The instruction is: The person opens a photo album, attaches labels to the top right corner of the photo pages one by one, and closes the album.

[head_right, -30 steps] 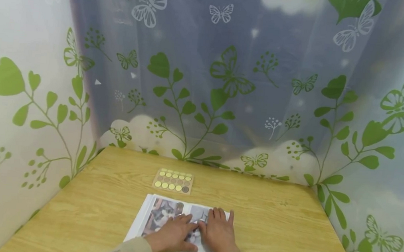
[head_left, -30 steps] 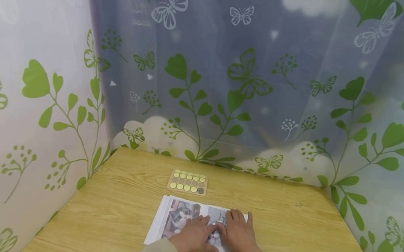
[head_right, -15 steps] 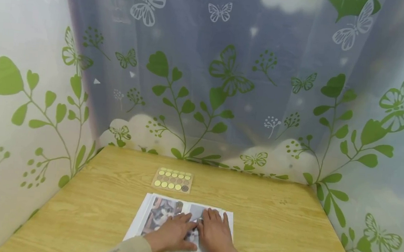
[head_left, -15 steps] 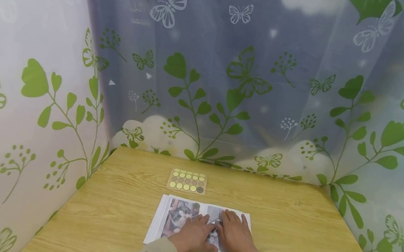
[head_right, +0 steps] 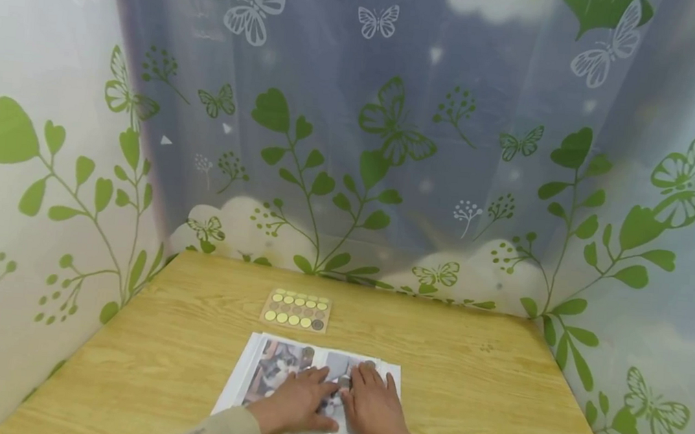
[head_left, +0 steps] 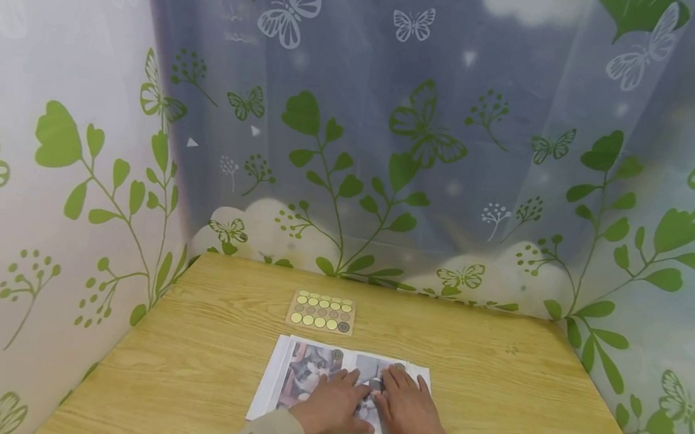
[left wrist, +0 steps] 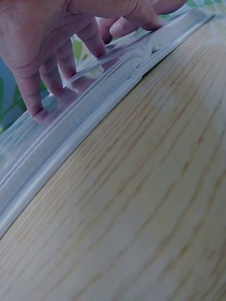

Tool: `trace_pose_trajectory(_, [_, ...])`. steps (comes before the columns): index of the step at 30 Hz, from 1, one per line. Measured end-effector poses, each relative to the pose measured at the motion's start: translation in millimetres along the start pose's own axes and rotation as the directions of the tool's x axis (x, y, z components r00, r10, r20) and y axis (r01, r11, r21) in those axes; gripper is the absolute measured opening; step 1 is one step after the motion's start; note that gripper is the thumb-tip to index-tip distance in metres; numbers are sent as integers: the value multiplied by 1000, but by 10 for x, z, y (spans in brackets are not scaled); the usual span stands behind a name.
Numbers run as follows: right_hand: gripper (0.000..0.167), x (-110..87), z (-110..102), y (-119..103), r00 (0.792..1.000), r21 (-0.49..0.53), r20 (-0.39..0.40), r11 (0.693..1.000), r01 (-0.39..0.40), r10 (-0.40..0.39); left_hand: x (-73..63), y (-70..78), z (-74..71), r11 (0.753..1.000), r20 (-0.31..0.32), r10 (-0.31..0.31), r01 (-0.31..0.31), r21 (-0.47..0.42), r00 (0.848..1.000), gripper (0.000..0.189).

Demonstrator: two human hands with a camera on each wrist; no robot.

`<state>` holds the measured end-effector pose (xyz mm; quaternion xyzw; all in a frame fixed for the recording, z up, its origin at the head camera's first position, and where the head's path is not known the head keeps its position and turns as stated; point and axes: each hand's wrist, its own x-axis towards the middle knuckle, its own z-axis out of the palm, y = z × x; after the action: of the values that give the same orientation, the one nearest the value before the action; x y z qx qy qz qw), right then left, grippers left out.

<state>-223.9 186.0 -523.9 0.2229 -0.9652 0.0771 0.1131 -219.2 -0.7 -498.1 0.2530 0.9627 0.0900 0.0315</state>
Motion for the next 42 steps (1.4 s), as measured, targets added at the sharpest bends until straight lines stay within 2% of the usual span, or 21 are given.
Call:
trace_pose_trajectory(9, [48,-63,-16,78,999,-20,21,999,-28,28,-6,0,-6,1000,11,-14,14,-26,1000,72])
trace_pose_trajectory(17, [45,-29,2,183,998,-44,-31,998,-55,54,-9,-14,-13,1000,6,-5,5,-22,1000,71])
trace_pose_trajectory(28, [45,51,47,192,995,-15,-85,998,-61,59,-17,-22,4,1000,3,4,-4,-14,1000,73])
trace_pose_trajectory(36, [44,122,45,140,994,-12,-34,995,-100,100,-11,-14,-1,1000,4,2,-2,-8,1000,74])
trace_pose_trajectory(42, [45,174,64,91,995,-14,-23,995,-95,94,-10,-20,3,1000,0,6,-6,-19,1000,76])
